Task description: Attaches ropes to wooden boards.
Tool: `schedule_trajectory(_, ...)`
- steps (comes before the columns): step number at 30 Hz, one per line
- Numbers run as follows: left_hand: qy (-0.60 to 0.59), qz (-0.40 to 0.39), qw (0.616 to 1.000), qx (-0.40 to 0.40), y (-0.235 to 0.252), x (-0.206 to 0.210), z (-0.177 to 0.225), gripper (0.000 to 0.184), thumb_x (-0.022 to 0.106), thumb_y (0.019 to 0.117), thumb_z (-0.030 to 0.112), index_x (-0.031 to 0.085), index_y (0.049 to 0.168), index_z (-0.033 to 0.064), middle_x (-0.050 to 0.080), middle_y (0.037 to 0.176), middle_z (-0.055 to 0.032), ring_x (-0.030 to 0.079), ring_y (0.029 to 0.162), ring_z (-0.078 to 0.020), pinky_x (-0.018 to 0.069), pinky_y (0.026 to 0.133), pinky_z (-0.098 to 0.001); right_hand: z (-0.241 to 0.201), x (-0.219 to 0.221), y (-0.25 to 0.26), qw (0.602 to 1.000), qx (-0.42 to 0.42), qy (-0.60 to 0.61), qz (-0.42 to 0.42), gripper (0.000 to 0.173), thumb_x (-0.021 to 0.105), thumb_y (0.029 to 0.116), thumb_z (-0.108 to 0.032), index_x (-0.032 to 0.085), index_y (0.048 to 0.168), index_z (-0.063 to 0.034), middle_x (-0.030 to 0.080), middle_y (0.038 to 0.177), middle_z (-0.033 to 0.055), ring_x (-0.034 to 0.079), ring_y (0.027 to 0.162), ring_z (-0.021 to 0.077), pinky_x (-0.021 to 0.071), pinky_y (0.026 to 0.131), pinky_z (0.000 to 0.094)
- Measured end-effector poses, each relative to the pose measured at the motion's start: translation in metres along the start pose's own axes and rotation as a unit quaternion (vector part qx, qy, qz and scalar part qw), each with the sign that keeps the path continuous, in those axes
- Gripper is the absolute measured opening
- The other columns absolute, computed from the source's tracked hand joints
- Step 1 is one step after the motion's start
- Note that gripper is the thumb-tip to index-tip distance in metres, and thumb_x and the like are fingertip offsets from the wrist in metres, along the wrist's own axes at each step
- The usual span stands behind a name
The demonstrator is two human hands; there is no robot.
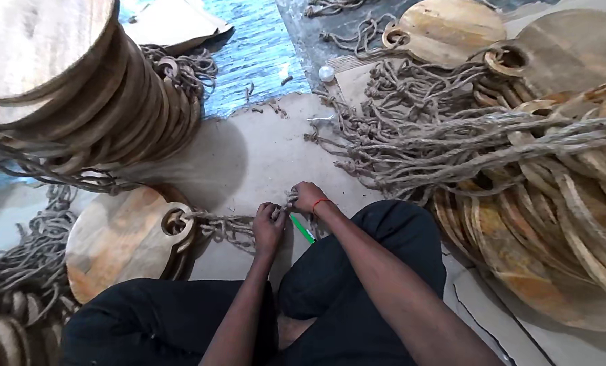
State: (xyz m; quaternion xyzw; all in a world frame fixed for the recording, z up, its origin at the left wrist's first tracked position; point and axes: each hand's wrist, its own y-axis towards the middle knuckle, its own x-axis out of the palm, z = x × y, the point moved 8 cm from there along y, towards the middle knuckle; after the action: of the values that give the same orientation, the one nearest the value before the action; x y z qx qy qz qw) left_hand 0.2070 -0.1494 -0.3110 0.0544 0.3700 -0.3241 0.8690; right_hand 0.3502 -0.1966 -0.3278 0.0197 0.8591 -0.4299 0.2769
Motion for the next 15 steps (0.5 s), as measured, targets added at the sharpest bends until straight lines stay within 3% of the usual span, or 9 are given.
schedule_trajectory(4, 0.013, -0.045, 0.999, 0.012, -0.002, 0.008, -0.008, 0.019, 0.074, 0.0949, 0.019, 0.076, 0.100, 0.0014, 0.071, 0.113, -0.0148, 0.070, 0.094, -0.0287, 0.0579, 0.084, -0.0497, 0.004, 0.003, -0.001, 0.998, 0.020, -0.048, -0.044, 0.034, 0.076, 0.0914, -0.025, 0.069, 0.115, -0.0013, 0.069, 0.114, 0.0230, 0.066, 0.109, 0.0396, 0.0514, 0.092, 0.0601)
schedule_trajectory(8, 0.022, -0.004, 0.999, 0.036, -0.002, 0.007, -0.001, 0.015, 0.074, 0.0924, 0.014, 0.076, 0.097, 0.0007, 0.072, 0.109, -0.0167, 0.071, 0.091, -0.0316, 0.0584, 0.081, -0.0517, 0.007, -0.002, -0.003, 0.999, 0.034, 0.002, 0.015, 0.035, 0.077, 0.0920, -0.027, 0.070, 0.115, -0.0011, 0.070, 0.113, 0.0232, 0.067, 0.108, 0.0395, 0.0520, 0.092, 0.0594)
schedule_trajectory(11, 0.026, -0.002, 1.000, 0.014, 0.000, 0.009, 0.000, 0.016, 0.074, 0.0941, 0.014, 0.075, 0.101, -0.0003, 0.069, 0.115, -0.0185, 0.070, 0.095, -0.0344, 0.0569, 0.084, -0.0558, 0.010, 0.000, -0.009, 0.995, 0.029, 0.056, 0.078, 0.028, 0.075, 0.0924, -0.020, 0.072, 0.113, -0.0012, 0.070, 0.111, 0.0235, 0.067, 0.107, 0.0405, 0.0520, 0.091, 0.0605)
schedule_trajectory(13, 0.044, -0.026, 0.999, 0.017, 0.003, 0.012, -0.002, 0.018, 0.074, 0.0942, 0.014, 0.074, 0.104, -0.0014, 0.068, 0.119, -0.0198, 0.070, 0.098, -0.0363, 0.0566, 0.086, -0.0574, 0.010, 0.002, -0.011, 0.996, 0.024, 0.044, 0.067, 0.028, 0.075, 0.0922, -0.018, 0.071, 0.114, -0.0015, 0.070, 0.113, 0.0236, 0.067, 0.109, 0.0409, 0.0517, 0.092, 0.0611)
schedule_trajectory(15, 0.089, -0.098, 0.991, 0.017, -0.004, 0.014, -0.003, 0.020, 0.071, 0.0951, 0.015, 0.072, 0.109, 0.0005, 0.065, 0.127, -0.0192, 0.069, 0.105, -0.0357, 0.0570, 0.091, -0.0560, 0.014, 0.002, -0.016, 0.999, 0.030, -0.012, 0.028, 0.031, 0.075, 0.0897, -0.018, 0.071, 0.116, -0.0011, 0.069, 0.116, 0.0243, 0.066, 0.111, 0.0415, 0.0520, 0.093, 0.0618)
